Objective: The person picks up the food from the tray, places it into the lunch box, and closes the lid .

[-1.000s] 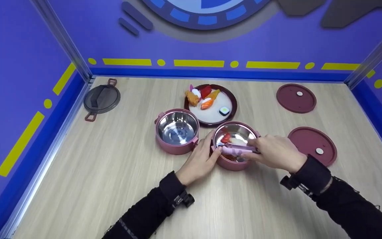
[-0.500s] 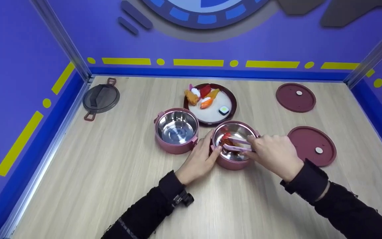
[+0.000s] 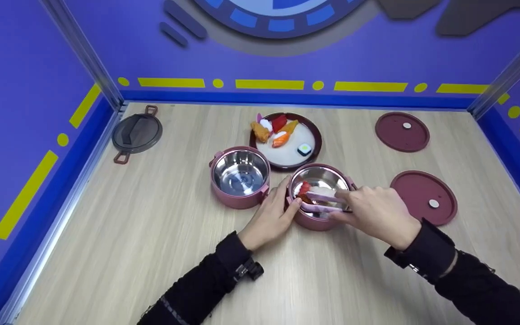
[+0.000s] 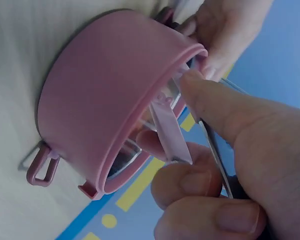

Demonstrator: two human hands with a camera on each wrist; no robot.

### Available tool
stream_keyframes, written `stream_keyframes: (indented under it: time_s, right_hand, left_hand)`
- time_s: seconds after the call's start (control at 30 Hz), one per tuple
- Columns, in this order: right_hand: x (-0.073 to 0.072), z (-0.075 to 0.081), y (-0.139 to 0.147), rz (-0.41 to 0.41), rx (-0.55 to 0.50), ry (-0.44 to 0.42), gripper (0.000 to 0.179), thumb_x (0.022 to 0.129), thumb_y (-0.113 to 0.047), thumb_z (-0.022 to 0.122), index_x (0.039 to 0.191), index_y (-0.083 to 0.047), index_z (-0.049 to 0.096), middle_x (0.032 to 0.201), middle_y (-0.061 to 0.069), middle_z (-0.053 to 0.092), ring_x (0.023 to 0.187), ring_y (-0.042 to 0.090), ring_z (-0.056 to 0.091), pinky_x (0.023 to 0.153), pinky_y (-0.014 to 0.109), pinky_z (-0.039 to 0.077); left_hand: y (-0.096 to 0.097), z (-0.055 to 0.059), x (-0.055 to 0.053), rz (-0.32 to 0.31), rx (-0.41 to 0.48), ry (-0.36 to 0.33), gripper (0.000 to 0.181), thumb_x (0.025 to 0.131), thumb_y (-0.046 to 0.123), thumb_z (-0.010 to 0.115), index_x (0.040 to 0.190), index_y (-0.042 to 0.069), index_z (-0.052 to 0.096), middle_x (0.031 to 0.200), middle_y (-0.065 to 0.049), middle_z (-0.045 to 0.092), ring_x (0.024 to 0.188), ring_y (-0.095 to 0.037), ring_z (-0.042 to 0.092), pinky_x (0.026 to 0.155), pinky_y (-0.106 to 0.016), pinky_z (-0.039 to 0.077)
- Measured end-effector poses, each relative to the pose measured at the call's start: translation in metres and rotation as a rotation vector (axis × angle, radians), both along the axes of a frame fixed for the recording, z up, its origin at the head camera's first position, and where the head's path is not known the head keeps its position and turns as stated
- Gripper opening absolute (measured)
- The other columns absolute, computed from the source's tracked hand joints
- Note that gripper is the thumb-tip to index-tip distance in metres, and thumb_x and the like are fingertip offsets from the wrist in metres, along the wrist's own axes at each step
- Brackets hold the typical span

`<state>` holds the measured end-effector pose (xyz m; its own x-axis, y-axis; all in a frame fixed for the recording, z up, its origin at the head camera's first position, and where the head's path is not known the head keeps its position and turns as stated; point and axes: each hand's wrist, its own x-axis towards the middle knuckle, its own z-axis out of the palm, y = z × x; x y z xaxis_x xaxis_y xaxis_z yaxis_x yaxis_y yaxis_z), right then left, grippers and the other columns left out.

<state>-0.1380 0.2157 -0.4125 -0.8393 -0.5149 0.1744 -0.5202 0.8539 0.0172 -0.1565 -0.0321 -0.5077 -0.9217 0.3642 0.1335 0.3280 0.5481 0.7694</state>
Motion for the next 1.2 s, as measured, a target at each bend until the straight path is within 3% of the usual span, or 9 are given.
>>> stream_keyframes:
  time_s: [0.13, 0.3, 0.6, 0.77, 0.83, 1.0, 1.2]
  right_hand:
    - [-0.002, 0.004, 0.003, -0.009, -0.031, -0.096, 0.034, 0.089, -0.05, 0.08, 0.095, -0.017, 0.076, 0.061, -0.004, 0.061, 0.05, 0.014, 0.055, 0.038, 0.035, 0.039]
    - [-0.004, 0.006, 0.006, 0.004, -0.054, -0.131, 0.033, 0.092, -0.05, 0.077, 0.099, -0.017, 0.079, 0.069, 0.0, 0.07, 0.056, 0.017, 0.061, 0.039, 0.036, 0.041]
    - [-0.006, 0.006, 0.009, 0.023, -0.054, -0.204, 0.03, 0.094, -0.052, 0.074, 0.093, -0.022, 0.077, 0.062, -0.009, 0.058, 0.053, 0.009, 0.049, 0.04, 0.032, 0.033]
    - [-0.008, 0.01, 0.012, 0.004, -0.059, -0.199, 0.036, 0.094, -0.051, 0.074, 0.104, -0.016, 0.079, 0.065, -0.004, 0.064, 0.055, 0.01, 0.053, 0.04, 0.032, 0.034]
    - [-0.01, 0.011, 0.013, -0.003, -0.063, -0.2, 0.04, 0.094, -0.051, 0.074, 0.108, -0.014, 0.08, 0.066, -0.003, 0.065, 0.055, 0.01, 0.052, 0.041, 0.031, 0.034]
    - [-0.015, 0.014, 0.016, -0.019, -0.074, -0.194, 0.043, 0.094, -0.053, 0.074, 0.103, -0.011, 0.079, 0.062, -0.007, 0.057, 0.053, 0.009, 0.047, 0.043, 0.029, 0.032]
    - [-0.022, 0.021, 0.016, -0.039, -0.079, -0.215, 0.042, 0.096, -0.048, 0.074, 0.107, -0.008, 0.077, 0.063, -0.004, 0.057, 0.053, 0.01, 0.046, 0.044, 0.027, 0.032]
  left_hand:
    - [0.0, 0.003, 0.001, 0.002, -0.009, -0.025, 0.069, 0.11, 0.042, 0.048, 0.165, 0.006, 0.026, 0.16, -0.025, 0.044, 0.15, -0.038, 0.042, 0.125, -0.054, 0.035]
    - [0.001, 0.002, 0.001, 0.002, -0.004, 0.004, 0.068, 0.11, 0.04, 0.047, 0.163, 0.003, 0.028, 0.157, -0.026, 0.047, 0.147, -0.039, 0.045, 0.123, -0.058, 0.036]
    - [0.001, 0.005, 0.0, -0.002, -0.008, -0.012, 0.068, 0.111, 0.041, 0.045, 0.165, 0.004, 0.026, 0.16, -0.024, 0.044, 0.149, -0.036, 0.044, 0.125, -0.052, 0.036]
    - [0.003, -0.035, -0.014, 0.017, 0.009, 0.087, 0.069, 0.11, 0.051, 0.044, 0.165, 0.013, 0.028, 0.154, -0.018, 0.052, 0.143, -0.03, 0.051, 0.12, -0.05, 0.042]
    - [0.003, -0.039, -0.014, 0.012, 0.028, 0.104, 0.07, 0.11, 0.053, 0.043, 0.165, 0.012, 0.029, 0.154, -0.02, 0.052, 0.143, -0.032, 0.051, 0.12, -0.052, 0.042]
    - [0.0, -0.002, 0.0, -0.008, 0.03, 0.034, 0.07, 0.111, 0.044, 0.044, 0.163, 0.001, 0.028, 0.156, -0.028, 0.047, 0.146, -0.04, 0.047, 0.122, -0.058, 0.038]
    - [0.0, 0.004, 0.002, -0.007, -0.009, -0.012, 0.069, 0.111, 0.042, 0.045, 0.164, 0.003, 0.026, 0.159, -0.026, 0.045, 0.149, -0.039, 0.044, 0.125, -0.053, 0.036]
